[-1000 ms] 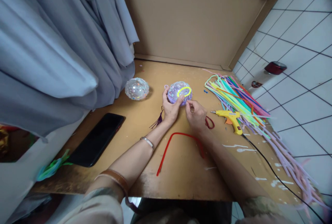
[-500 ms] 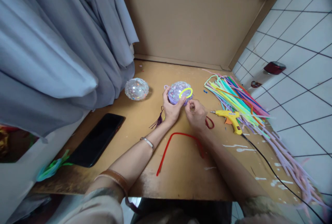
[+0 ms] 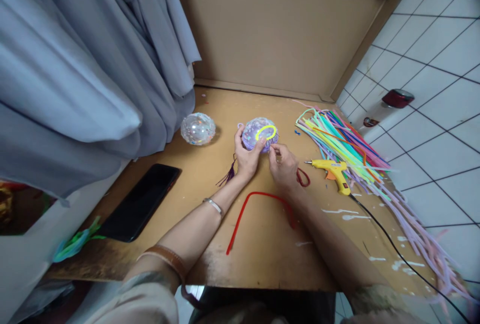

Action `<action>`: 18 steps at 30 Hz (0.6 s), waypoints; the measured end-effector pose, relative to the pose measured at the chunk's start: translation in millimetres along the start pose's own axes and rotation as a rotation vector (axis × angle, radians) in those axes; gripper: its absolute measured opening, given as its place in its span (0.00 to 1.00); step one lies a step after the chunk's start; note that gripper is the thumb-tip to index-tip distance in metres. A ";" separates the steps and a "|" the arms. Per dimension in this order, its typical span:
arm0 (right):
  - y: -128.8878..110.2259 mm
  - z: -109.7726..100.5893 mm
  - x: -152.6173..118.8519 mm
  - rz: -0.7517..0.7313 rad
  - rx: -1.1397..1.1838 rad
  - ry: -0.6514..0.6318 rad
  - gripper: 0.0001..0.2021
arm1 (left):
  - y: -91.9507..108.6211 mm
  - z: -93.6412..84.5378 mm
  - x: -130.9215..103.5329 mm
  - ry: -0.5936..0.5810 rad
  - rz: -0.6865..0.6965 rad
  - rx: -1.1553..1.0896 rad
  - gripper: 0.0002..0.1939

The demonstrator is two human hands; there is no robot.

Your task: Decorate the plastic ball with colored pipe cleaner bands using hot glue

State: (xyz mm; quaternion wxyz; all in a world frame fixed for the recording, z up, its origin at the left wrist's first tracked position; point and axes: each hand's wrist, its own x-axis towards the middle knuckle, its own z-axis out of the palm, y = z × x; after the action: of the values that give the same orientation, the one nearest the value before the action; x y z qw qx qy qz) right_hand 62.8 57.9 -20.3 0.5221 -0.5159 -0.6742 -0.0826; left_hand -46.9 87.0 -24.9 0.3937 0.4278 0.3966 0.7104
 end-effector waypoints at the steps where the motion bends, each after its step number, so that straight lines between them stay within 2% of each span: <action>1: 0.4 0.0 -0.1 0.001 -0.005 -0.005 0.10 | 0.0 0.0 -0.1 0.002 -0.001 0.005 0.43; 7: 1.9 -0.3 -0.1 -0.017 -0.046 0.002 0.11 | 3.0 0.7 -1.5 0.010 0.021 0.036 0.42; 18: 2.0 1.9 -0.3 0.041 -0.092 0.071 0.06 | 7.6 2.7 -4.6 -0.012 0.040 0.058 0.45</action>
State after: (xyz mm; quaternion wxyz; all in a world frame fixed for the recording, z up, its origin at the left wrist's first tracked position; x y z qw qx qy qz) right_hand 63.1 59.9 -22.3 0.5230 -0.5496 -0.6401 -0.1210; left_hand -44.7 80.7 -18.5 0.3694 0.4511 0.4059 0.7038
